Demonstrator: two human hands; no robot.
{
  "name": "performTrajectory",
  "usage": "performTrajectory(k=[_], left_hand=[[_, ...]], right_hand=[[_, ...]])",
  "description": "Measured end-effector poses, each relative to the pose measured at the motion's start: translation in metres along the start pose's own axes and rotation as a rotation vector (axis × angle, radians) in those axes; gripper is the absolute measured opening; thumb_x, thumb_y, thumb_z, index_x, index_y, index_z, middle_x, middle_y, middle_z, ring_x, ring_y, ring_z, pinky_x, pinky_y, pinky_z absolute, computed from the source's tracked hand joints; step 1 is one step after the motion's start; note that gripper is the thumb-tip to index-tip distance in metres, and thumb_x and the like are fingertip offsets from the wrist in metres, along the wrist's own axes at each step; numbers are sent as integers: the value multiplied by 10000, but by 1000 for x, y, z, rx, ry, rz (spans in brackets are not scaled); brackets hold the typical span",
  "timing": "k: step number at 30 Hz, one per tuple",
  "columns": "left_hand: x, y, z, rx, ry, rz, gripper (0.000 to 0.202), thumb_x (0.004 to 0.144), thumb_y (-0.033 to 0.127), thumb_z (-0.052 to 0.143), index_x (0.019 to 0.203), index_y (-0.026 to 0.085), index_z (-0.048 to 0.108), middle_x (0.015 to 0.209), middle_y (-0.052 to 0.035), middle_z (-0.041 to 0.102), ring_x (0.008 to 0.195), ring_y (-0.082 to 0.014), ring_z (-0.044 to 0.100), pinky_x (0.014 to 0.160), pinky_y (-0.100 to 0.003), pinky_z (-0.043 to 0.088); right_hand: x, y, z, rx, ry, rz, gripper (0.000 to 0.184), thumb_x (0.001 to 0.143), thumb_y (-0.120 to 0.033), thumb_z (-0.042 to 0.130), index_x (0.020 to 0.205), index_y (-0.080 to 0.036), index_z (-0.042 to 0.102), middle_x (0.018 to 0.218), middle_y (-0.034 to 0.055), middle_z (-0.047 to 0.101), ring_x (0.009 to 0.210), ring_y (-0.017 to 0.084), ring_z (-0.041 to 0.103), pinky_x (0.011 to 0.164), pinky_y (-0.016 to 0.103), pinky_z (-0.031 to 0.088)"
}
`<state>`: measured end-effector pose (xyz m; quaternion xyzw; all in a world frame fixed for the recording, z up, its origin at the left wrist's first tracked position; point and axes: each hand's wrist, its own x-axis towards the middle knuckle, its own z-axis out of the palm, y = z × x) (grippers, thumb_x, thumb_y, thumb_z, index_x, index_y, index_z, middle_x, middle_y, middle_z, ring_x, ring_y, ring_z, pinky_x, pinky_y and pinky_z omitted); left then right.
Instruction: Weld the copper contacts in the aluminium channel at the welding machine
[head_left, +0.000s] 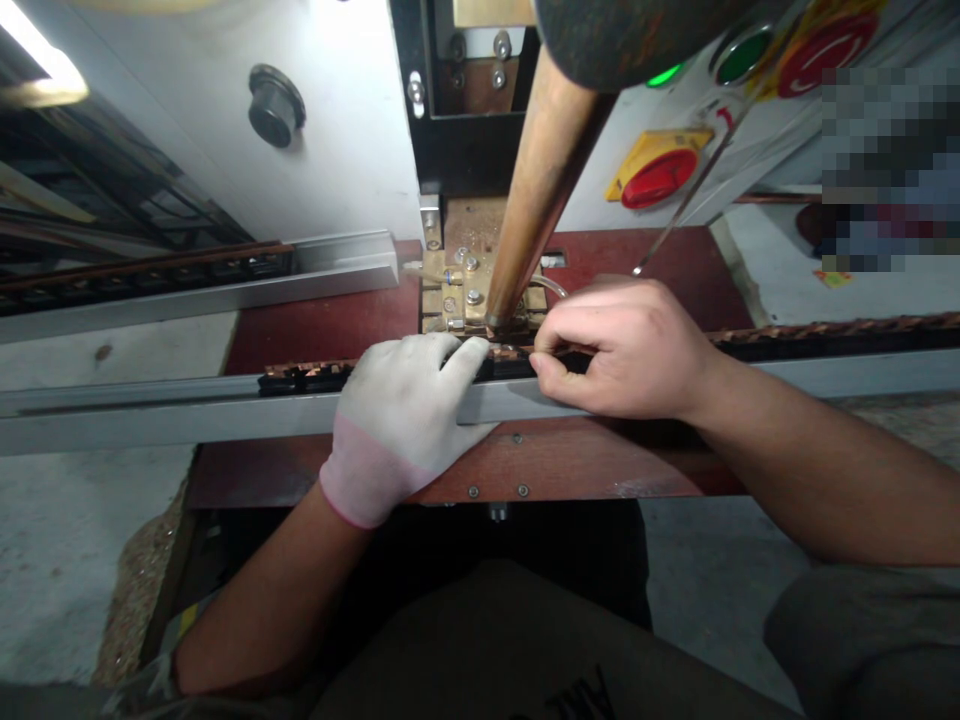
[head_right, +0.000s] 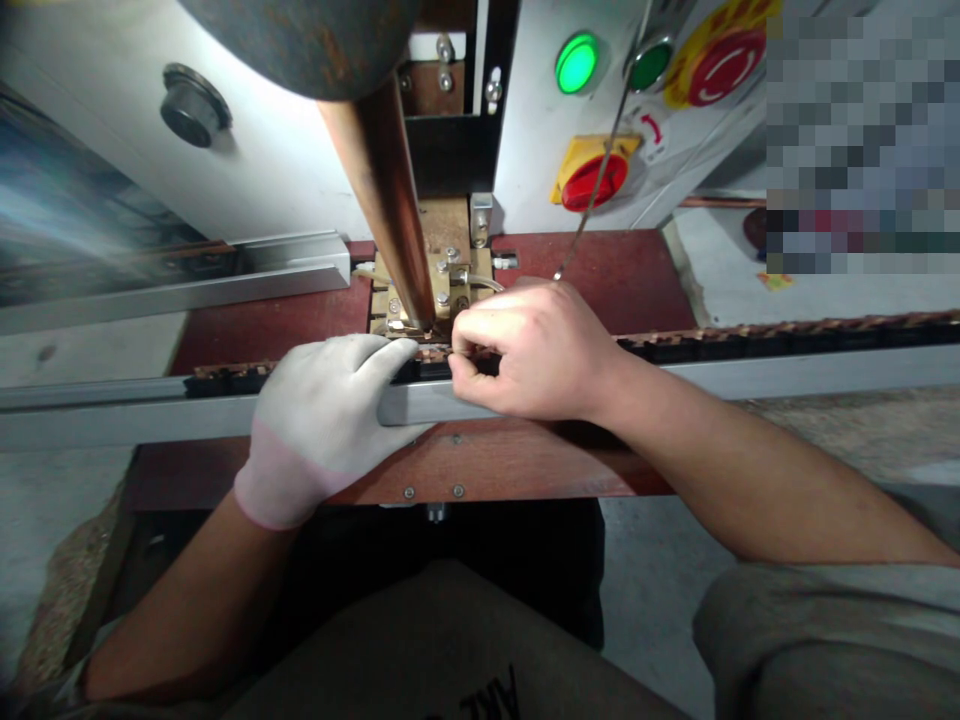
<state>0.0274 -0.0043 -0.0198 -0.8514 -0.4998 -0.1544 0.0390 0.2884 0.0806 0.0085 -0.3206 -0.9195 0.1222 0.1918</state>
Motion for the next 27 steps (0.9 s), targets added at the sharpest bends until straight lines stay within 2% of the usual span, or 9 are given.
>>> performTrajectory(k=[5,10,18,27], left_hand=[[0,0,-1,-21,-10,-16,643,1062,639,838,1504,173,812,1246,-189,882,1119,-414,840,897,-509,586],[0,-1,-1,7,-9,2,705,1047,686,848,1521,166,808,1229,-169,886,1071,-419,844,840,-523,579],[0,0,1,-6,-18,-26,725,1088,752,752,1542,189,802,1250,-182,886,1104,-405,841,886,-507,590],[0,0,0,-3,-35,-30,728,1086,760,746,1543,196,794,1282,-189,885,1124,-412,837,898,-522,608]], right_hand=[[0,1,2,6,12,-8,240,1017,-308,597,848,-319,768,824,30,834,729,263,742,778,455,538],[-1,2,1,-21,21,3,255,1035,-302,599,864,-313,787,865,40,858,762,272,784,791,459,560],[-1,4,2,-5,42,-38,216,995,-264,623,797,-312,693,781,17,792,685,245,707,739,444,520],[0,-1,0,-22,-31,109,175,943,-312,672,772,-343,691,783,14,786,701,261,674,779,466,530]])
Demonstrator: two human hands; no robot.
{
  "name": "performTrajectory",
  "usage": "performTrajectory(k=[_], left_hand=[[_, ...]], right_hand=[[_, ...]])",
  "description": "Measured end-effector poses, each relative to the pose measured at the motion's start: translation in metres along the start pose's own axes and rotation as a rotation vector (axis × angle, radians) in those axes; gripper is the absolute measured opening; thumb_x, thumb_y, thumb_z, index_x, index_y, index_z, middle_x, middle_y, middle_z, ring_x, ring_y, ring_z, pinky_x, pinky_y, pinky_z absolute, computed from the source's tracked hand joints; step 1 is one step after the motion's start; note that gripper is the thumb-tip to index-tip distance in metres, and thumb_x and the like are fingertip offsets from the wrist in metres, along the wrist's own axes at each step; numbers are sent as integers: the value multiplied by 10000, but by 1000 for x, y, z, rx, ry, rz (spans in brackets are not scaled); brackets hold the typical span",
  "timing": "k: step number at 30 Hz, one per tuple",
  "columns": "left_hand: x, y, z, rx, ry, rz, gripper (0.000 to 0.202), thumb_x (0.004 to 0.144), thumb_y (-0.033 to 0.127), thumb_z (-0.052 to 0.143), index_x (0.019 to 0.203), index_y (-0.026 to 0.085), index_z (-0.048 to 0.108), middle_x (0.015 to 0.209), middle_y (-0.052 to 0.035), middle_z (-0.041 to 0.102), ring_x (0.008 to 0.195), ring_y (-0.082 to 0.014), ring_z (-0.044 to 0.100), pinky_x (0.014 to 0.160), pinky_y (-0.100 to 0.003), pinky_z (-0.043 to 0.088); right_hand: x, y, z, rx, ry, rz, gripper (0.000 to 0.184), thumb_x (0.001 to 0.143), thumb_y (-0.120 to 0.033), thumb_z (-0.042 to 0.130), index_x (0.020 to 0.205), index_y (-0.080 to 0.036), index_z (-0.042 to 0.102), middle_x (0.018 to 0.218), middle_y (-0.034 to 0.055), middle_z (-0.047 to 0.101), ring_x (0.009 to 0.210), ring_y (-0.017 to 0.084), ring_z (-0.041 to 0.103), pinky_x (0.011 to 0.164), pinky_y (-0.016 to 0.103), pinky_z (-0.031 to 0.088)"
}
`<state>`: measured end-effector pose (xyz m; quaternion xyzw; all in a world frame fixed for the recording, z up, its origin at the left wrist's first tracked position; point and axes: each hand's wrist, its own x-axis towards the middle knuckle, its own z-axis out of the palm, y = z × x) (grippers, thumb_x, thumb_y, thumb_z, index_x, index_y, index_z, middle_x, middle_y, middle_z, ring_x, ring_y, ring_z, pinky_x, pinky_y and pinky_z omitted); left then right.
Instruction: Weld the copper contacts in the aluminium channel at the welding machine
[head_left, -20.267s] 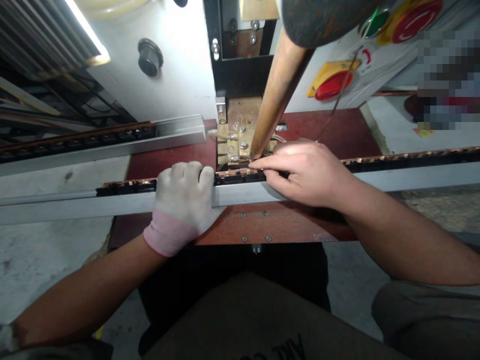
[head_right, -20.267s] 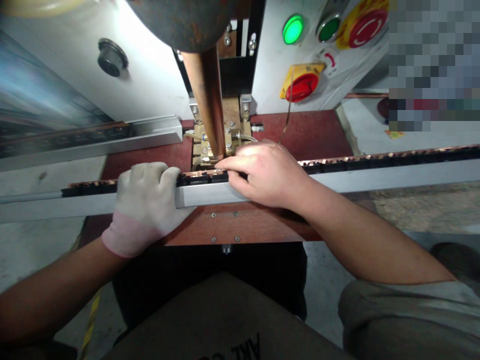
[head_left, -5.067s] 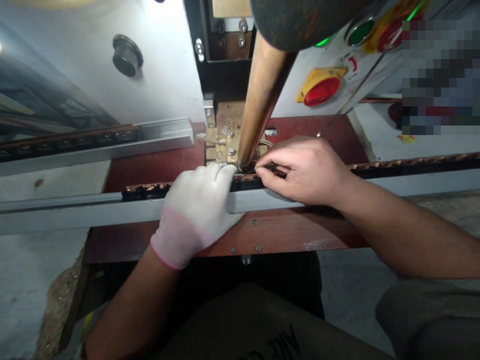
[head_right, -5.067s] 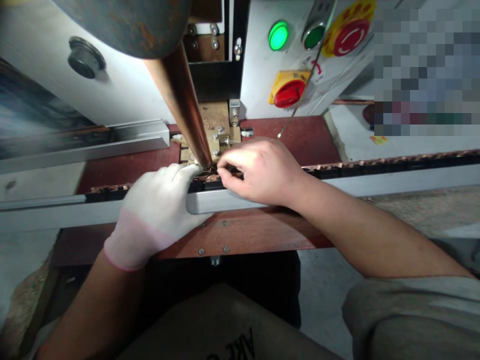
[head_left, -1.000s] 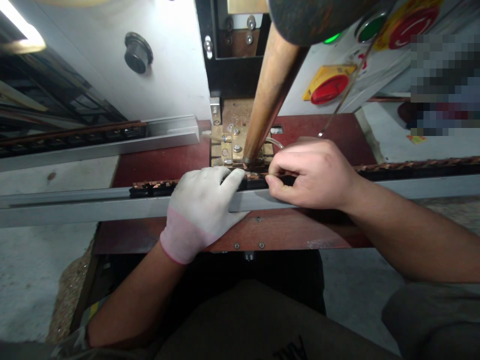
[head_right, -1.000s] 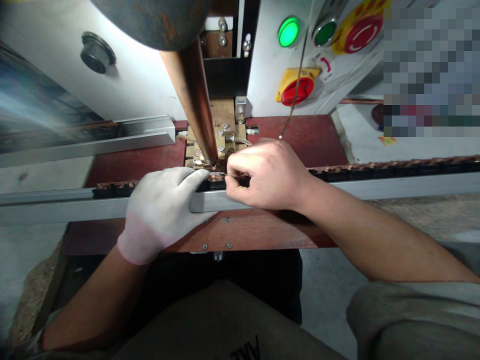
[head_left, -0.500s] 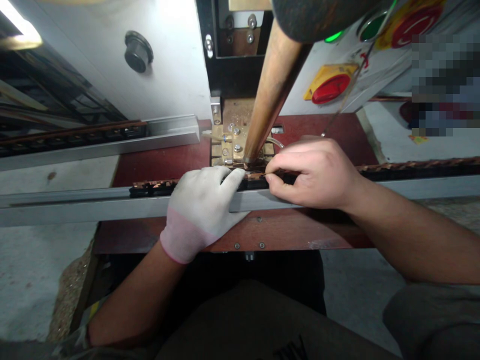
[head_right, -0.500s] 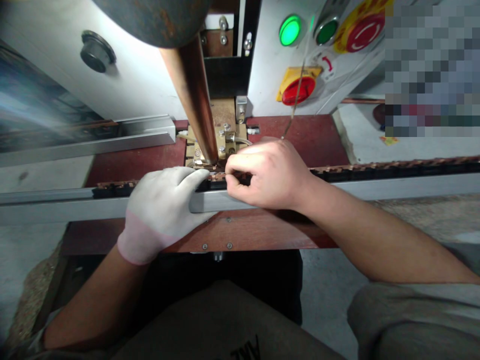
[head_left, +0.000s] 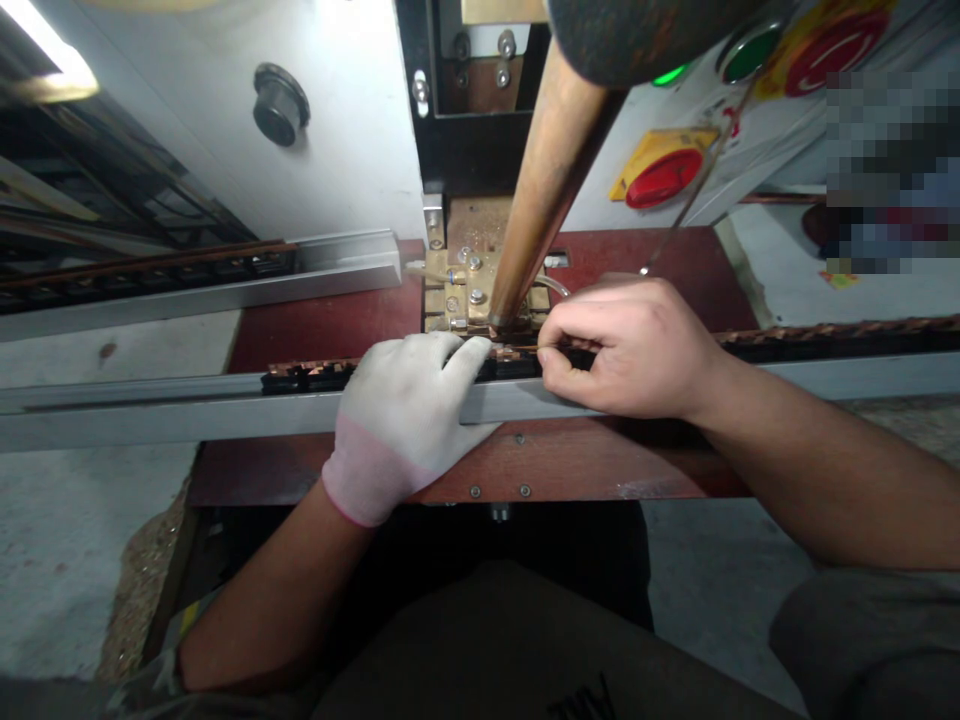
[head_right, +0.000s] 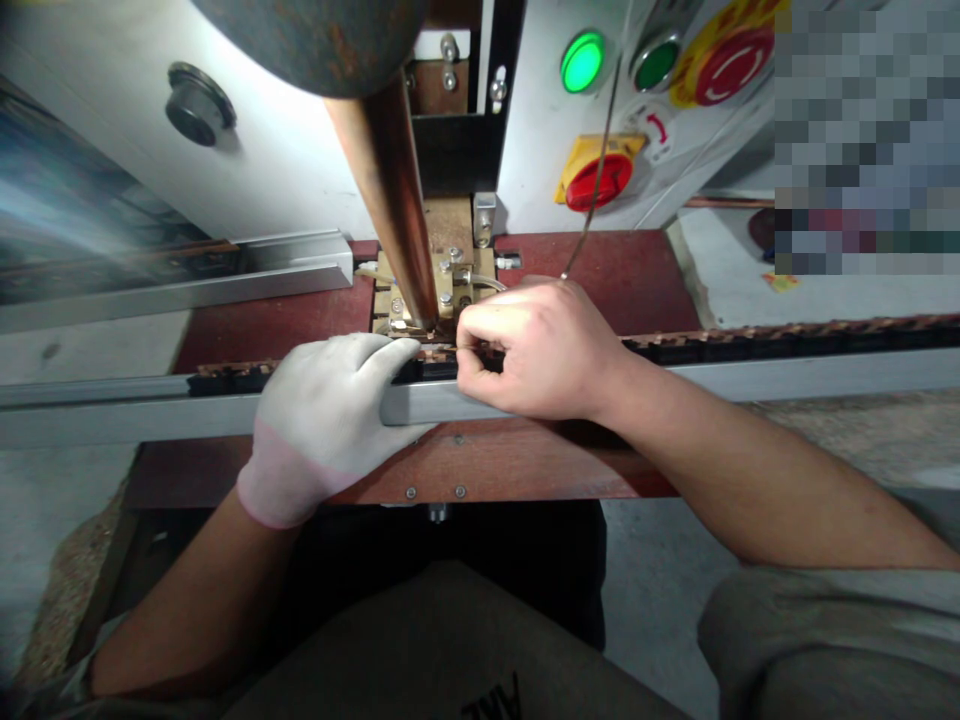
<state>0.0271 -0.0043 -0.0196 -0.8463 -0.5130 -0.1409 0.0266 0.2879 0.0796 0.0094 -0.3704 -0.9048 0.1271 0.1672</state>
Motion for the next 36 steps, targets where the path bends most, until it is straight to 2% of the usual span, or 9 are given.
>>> performTrajectory(k=[9,15,19,21,23,26,32,36], left_hand=[[0,0,-1,-3,8,16,712,1088,723,766,1538,171,794,1294,-194,886,1119,-422,843,892,-544,613],[1,0,1,-3,17,13,710,1068,700,799,1520,152,793,1269,-199,887,1112,-424,847,887,-534,614],[0,1,-3,-28,2,3,679,1076,705,774,1511,182,779,1332,-194,884,1192,-419,834,983,-546,624],[-2,1,-7,-5,-1,-38,654,1058,736,769,1405,182,804,1317,-206,872,1184,-438,816,1006,-586,622],[-5,1,-11,60,9,-141,658,1009,796,786,1268,192,824,1242,-219,850,1122,-461,792,942,-613,615],[-9,-3,-13,116,19,-235,725,941,903,802,1193,224,833,1147,-203,815,1052,-459,763,834,-582,580],[-7,-18,-10,126,12,-134,857,949,1023,719,1219,216,824,1153,-194,811,1063,-430,746,838,-544,551],[0,-23,-11,152,-46,-134,926,950,1060,679,1238,190,814,1150,-197,799,1053,-433,743,802,-523,513]], right_hand=[[2,1,1,5,7,-24,199,959,-305,645,765,-337,674,751,20,760,683,262,663,774,461,495],[2,1,1,-3,6,8,201,980,-307,641,795,-339,713,765,24,783,702,269,690,752,458,489],[2,2,1,-9,-4,17,214,1000,-319,640,812,-344,739,770,23,794,695,271,690,736,458,485],[1,3,1,-23,4,7,233,1014,-321,622,821,-340,753,773,25,796,693,269,690,741,457,484],[0,4,2,-53,15,-11,244,1025,-326,617,836,-333,772,785,29,806,709,267,699,752,453,482],[-1,3,4,-112,31,-40,241,1033,-343,639,859,-318,803,816,41,834,753,278,727,766,449,475],[2,4,8,-161,36,17,290,1080,-355,623,888,-298,833,829,70,843,781,293,746,748,445,448],[13,11,10,-140,-3,104,310,1085,-375,649,844,-290,824,846,86,852,795,297,753,726,439,437]])
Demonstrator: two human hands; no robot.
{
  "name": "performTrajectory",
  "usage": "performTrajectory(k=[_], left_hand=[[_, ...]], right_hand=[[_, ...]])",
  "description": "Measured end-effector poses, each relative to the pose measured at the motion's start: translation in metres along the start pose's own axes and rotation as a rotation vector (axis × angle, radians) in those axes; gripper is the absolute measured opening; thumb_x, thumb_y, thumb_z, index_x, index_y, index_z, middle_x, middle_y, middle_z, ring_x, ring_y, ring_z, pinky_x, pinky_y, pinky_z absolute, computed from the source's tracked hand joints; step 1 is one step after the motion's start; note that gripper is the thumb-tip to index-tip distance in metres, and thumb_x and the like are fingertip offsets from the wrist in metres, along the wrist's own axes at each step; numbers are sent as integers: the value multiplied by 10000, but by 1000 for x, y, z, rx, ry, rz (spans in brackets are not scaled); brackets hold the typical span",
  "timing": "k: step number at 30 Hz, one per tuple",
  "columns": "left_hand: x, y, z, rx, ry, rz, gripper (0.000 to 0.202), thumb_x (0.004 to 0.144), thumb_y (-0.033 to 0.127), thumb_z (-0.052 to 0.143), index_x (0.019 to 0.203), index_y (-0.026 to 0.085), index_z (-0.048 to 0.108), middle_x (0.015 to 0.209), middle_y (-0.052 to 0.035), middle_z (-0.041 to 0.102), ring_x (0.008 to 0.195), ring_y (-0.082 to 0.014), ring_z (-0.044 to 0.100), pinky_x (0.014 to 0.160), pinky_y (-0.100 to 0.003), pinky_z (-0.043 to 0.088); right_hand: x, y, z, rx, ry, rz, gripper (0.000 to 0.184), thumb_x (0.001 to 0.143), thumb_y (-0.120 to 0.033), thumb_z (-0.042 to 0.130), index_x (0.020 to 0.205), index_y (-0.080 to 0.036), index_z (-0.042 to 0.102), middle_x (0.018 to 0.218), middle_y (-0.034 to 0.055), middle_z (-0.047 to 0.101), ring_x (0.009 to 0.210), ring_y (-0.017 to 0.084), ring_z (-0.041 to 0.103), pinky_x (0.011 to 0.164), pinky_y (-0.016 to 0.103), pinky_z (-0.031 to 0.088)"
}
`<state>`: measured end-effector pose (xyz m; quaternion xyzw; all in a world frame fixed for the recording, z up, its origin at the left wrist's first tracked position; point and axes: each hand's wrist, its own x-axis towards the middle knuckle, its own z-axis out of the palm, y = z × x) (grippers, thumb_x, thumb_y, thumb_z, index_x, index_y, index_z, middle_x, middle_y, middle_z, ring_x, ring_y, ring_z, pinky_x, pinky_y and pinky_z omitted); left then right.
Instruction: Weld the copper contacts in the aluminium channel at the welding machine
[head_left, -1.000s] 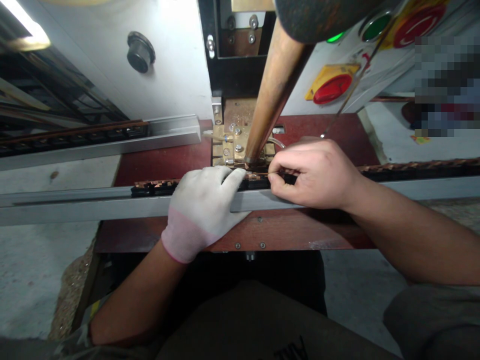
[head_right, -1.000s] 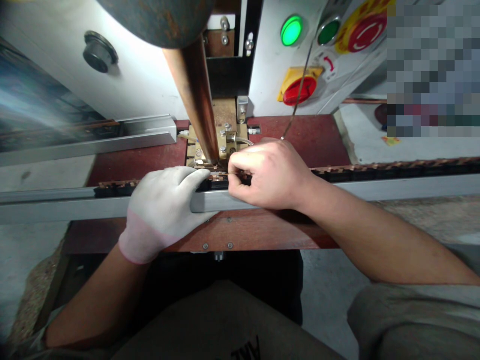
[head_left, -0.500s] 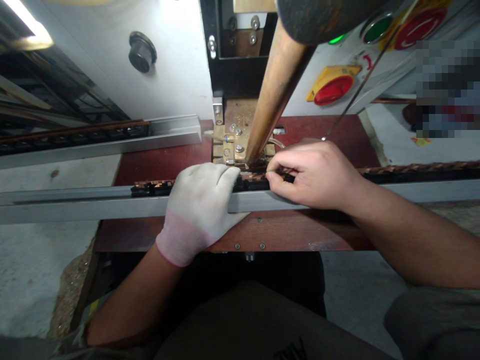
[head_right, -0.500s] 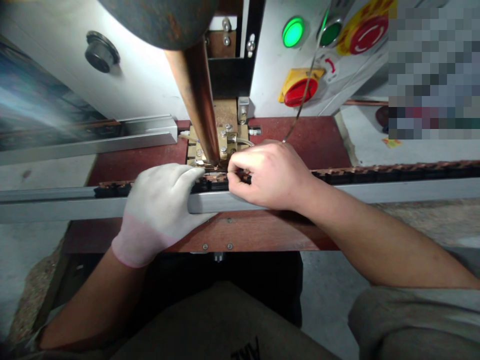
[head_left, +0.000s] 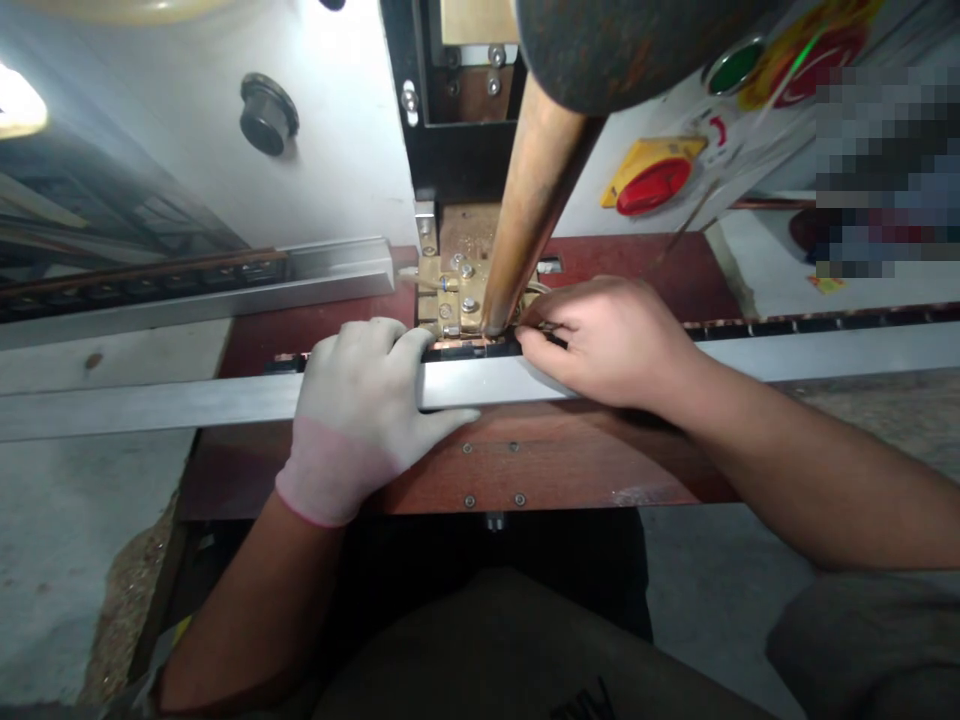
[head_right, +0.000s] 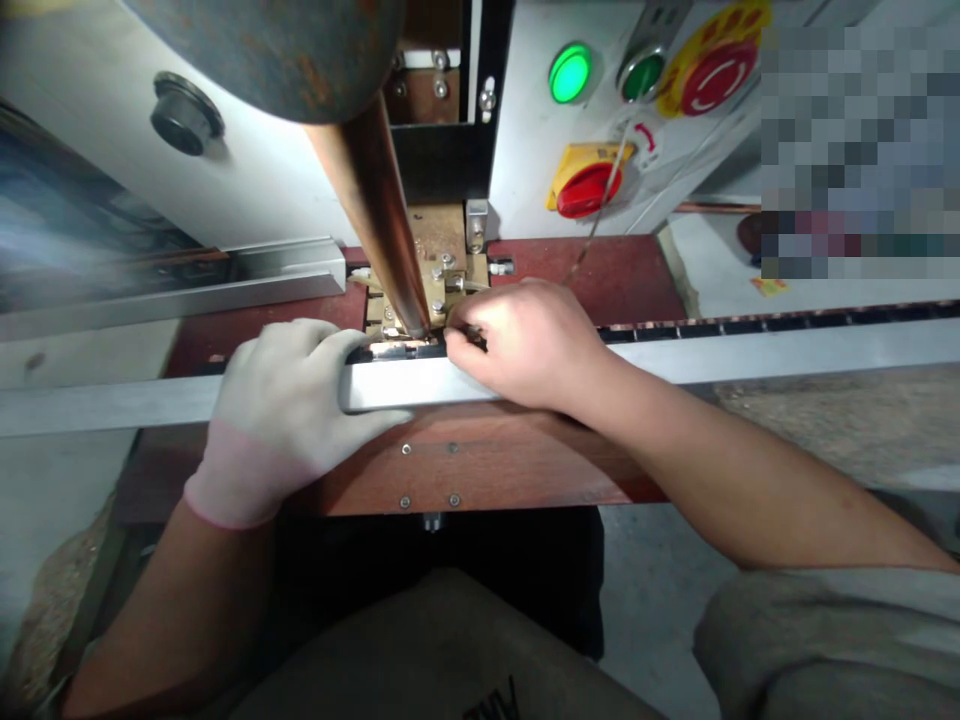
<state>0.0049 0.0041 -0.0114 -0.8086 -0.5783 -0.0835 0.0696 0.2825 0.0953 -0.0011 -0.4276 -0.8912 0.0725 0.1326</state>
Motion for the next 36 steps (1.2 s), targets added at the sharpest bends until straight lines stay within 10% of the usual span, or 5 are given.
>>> performTrajectory(k=[17,36], left_hand=[[-8,-29,-12,66,-130,-72,713,908,822,905,1225,189,820,1189,-208,812,1084,-462,749,820,-524,533],[-7,-15,-19,49,-183,-173,661,907,823,890,1173,221,830,1190,-201,822,1123,-450,760,869,-516,538]], right_hand=[[3,4,0,-10,2,-23,326,1086,-407,601,785,-322,692,761,89,765,785,319,715,720,473,431],[-6,3,-1,33,130,-23,242,1041,-304,680,818,-293,772,755,60,786,715,268,688,708,441,420]])
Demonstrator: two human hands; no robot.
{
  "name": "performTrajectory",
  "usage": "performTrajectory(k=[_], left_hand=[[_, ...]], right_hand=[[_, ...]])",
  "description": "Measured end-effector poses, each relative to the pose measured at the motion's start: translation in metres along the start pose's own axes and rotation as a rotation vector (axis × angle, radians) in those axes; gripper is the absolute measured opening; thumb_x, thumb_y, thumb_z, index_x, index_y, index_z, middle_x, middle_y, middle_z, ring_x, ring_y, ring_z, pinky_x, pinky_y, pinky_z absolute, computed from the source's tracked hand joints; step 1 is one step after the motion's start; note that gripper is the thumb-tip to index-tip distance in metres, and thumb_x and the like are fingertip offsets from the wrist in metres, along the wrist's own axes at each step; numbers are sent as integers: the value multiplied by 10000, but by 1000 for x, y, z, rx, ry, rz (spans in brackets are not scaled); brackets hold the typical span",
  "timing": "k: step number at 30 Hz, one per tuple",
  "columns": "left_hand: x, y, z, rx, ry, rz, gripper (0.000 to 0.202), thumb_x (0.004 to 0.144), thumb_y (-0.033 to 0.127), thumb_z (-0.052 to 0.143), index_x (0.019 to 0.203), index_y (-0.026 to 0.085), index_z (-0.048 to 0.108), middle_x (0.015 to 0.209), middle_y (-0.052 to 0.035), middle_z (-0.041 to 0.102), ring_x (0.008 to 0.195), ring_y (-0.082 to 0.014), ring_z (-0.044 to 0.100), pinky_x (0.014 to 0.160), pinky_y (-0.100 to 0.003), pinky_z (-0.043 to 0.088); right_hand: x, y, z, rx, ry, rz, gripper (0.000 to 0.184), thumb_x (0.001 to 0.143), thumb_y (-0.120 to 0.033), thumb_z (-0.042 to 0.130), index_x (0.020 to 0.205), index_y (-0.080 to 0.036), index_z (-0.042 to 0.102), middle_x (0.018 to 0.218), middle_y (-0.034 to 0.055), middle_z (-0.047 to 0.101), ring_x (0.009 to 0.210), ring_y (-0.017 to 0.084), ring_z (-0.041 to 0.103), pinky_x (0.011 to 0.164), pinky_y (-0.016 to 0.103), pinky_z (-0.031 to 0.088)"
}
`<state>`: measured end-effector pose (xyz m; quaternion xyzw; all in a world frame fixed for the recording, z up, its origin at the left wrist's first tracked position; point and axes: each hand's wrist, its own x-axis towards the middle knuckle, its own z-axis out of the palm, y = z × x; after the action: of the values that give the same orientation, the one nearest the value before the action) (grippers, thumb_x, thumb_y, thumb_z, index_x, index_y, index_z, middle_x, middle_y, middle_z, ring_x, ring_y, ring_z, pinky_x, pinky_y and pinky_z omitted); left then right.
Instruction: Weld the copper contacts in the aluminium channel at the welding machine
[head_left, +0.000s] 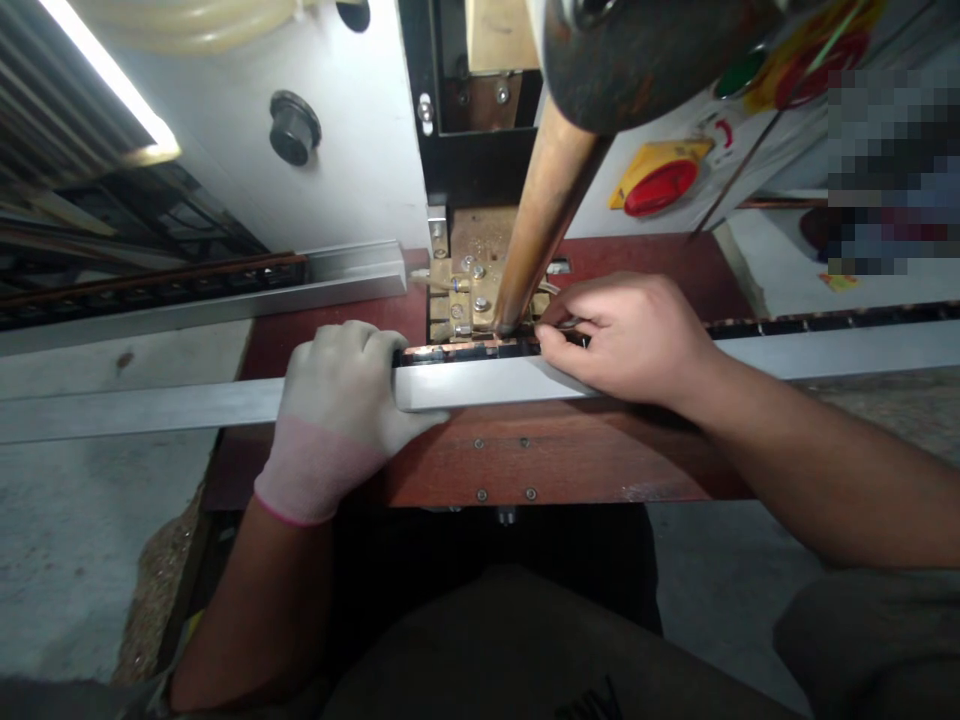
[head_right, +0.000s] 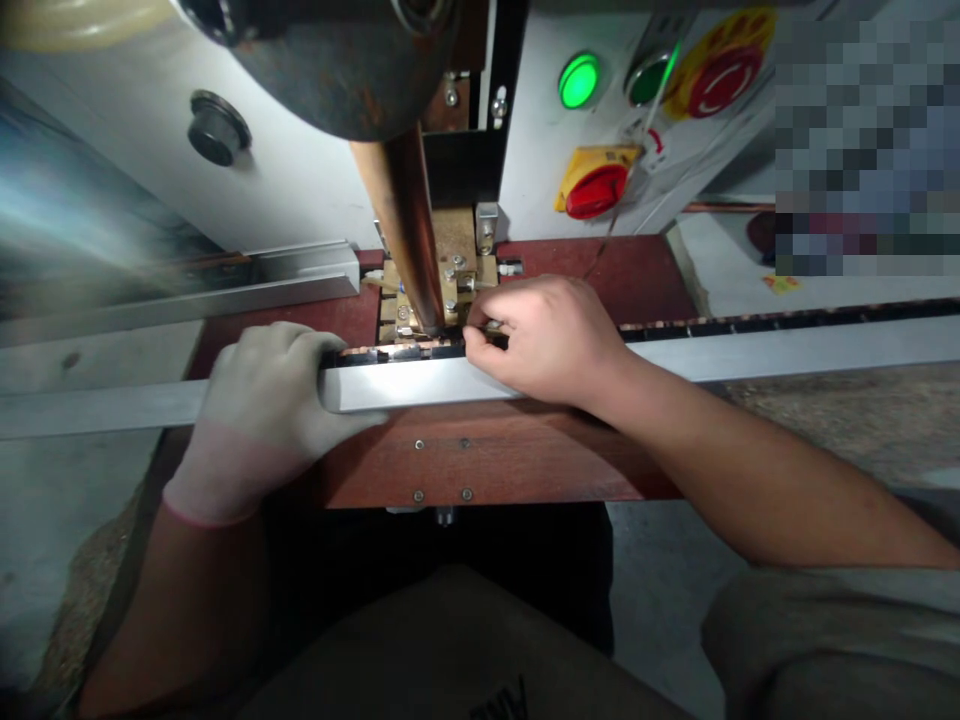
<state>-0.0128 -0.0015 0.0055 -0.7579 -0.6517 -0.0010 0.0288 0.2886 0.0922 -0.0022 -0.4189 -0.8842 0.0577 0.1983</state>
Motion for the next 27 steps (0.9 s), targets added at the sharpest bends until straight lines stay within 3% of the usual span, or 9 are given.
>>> performTrajectory(k=[11,16,22,27], left_hand=[[-9,6,10,-30,129,-16,559,874,695,946,1130,212,830,1162,-215,808,1083,-450,746,870,-535,538],[-11,19,19,-57,233,-3,637,924,824,831,1133,223,822,1131,-197,808,1068,-442,737,841,-527,522],[-11,38,23,-43,270,-12,464,953,657,820,1103,218,835,1097,-188,803,1022,-422,722,817,-521,485],[-12,40,25,-61,284,-4,447,964,604,821,1200,227,861,1144,-187,798,1055,-428,717,840,-534,482]], right_hand=[[-9,-2,-4,20,228,-132,219,1019,-296,692,873,-255,850,745,17,791,664,213,702,687,391,491],[-11,-12,-5,28,178,-115,196,1030,-250,705,878,-278,826,681,15,711,636,232,676,704,424,518],[-11,-12,1,-18,209,-163,200,1031,-294,691,872,-276,809,736,7,780,657,221,691,682,414,461],[-12,-11,1,-63,174,-142,181,1003,-265,708,831,-288,756,751,14,790,672,231,696,690,422,465]])
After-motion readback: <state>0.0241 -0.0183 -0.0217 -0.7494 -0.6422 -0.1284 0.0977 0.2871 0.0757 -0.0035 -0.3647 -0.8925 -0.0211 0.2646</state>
